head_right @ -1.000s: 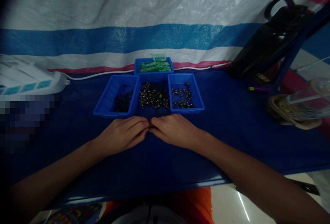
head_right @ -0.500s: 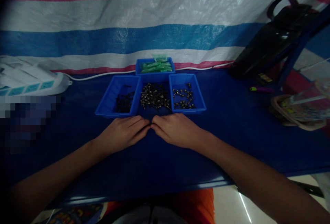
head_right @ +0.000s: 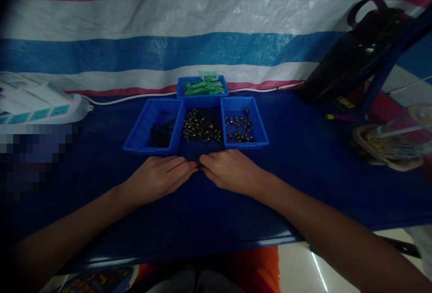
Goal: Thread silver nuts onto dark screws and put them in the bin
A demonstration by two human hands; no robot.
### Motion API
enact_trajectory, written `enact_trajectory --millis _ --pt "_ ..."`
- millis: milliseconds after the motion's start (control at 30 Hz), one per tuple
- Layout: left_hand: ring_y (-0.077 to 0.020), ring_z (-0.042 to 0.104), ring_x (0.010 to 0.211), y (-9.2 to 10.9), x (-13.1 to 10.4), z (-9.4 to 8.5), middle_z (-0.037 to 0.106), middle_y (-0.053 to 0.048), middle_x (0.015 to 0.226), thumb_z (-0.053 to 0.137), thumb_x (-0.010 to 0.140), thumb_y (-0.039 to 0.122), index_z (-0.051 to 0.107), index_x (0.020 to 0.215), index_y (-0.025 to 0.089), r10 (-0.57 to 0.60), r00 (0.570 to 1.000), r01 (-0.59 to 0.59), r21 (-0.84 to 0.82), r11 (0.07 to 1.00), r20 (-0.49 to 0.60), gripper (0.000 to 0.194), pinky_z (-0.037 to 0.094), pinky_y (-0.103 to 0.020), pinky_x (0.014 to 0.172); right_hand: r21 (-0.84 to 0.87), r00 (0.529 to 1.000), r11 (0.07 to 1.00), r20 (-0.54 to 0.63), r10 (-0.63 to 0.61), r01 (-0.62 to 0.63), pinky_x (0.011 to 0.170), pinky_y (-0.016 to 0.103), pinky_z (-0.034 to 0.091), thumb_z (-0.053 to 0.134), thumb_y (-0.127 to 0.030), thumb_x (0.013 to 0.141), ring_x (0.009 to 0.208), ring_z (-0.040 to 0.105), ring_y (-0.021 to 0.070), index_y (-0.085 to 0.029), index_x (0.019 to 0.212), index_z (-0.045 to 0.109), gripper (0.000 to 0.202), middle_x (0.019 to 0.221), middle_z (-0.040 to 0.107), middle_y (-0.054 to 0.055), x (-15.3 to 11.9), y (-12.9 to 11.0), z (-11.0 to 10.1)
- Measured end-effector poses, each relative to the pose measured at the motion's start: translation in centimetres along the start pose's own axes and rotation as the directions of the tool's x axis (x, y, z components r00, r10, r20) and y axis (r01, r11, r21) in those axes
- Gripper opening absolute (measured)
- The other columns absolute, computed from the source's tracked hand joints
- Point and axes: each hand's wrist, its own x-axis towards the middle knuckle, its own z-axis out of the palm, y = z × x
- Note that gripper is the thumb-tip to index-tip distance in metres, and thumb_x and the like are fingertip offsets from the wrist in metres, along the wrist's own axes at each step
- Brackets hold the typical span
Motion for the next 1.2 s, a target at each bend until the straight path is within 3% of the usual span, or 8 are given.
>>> enact_trajectory --millis 267,433,600,667,767,933,1200 --pt "-0.0120 0.058 0.058 -0.28 0.19 0.27 0.057 0.003 0.064 0.035 0.092 0.028 0.052 0.081 0.018 -0.128 0.985 0.129 0.002 0.992 0.119 0.022 0.038 -0.024 0.048 0.003 0.997 0.998 -0.052 0.057 -0.057 0.058 0.024 0.035 0.036 -0.028 0.092 0.067 0.058 0.0127 -0.016 0.096 0.051 0.020 0.077 0.062 0.003 -0.10 -0.19 -0.35" --pt "-0.0128 0.058 0.062 -0.10 0.13 0.42 0.058 0.003 0.066 0.035 0.091 0.025 0.051 0.082 0.018 -0.063 0.986 0.079 -0.103 0.992 0.156 0.020 0.041 -0.024 0.053 0.029 0.998 0.999 -0.062 -0.014 0.016 0.055 0.023 0.032 0.035 -0.034 0.092 0.060 0.054 0.0105 -0.017 0.083 0.049 0.024 0.068 0.059 0.000 -0.28 -0.59 -0.64" --pt "-0.0123 0.060 0.065 0.03 0.12 0.22 0.062 0.000 0.074 0.035 0.091 0.029 0.051 0.098 0.017 -0.168 0.976 0.196 -0.221 0.955 0.138 0.022 0.045 -0.023 0.058 0.007 0.995 1.000 -0.095 -0.025 0.025 0.054 0.023 0.029 0.036 -0.033 0.091 0.057 0.051 0.0094 -0.017 0.076 0.048 0.025 0.064 0.055 -0.002 -0.32 -0.60 -0.78" --pt "-0.0116 0.059 0.064 0.07 0.17 0.00 0.061 0.000 0.074 0.034 0.091 0.032 0.053 0.095 0.016 -0.212 0.969 0.239 -0.263 0.935 0.126 0.025 0.045 -0.022 0.059 -0.002 0.995 1.000 -0.100 -0.016 0.016 0.054 0.023 0.029 0.037 -0.032 0.090 0.057 0.051 0.0093 -0.017 0.076 0.047 0.023 0.063 0.055 -0.002 -0.26 -0.50 -0.73" --pt "-0.0107 0.057 0.063 0.10 0.31 -0.31 0.057 0.000 0.071 0.031 0.092 0.033 0.055 0.085 0.016 -0.211 0.967 0.247 -0.309 0.919 0.144 0.030 0.044 -0.022 0.059 -0.005 0.995 1.000 -0.102 -0.012 0.011 0.054 0.023 0.029 0.040 -0.031 0.089 0.057 0.051 0.0094 -0.018 0.076 0.047 0.020 0.064 0.055 -0.002 -0.17 -0.38 -0.58" --pt "-0.0101 0.055 0.066 0.09 0.57 -0.36 0.055 0.000 0.075 0.032 0.092 0.033 0.056 0.087 0.017 -0.178 0.961 0.245 -0.358 0.901 0.211 0.029 0.043 -0.021 0.061 0.000 0.996 0.999 -0.087 -0.032 0.032 0.056 0.023 0.031 0.040 -0.028 0.089 0.061 0.054 0.0100 -0.017 0.078 0.048 0.018 0.068 0.058 -0.001 -0.19 -0.44 -0.29" --pt "-0.0101 0.056 0.068 -0.01 0.39 0.10 0.056 0.000 0.076 0.037 0.091 0.032 0.055 0.088 0.017 -0.216 0.957 0.277 -0.388 0.879 0.194 0.024 0.043 -0.021 0.062 -0.022 0.998 0.999 -0.044 -0.049 0.048 0.060 0.023 0.034 0.037 -0.028 0.091 0.067 0.057 0.0111 -0.018 0.081 0.049 0.019 0.073 0.061 0.000 -0.17 -0.40 -0.16"
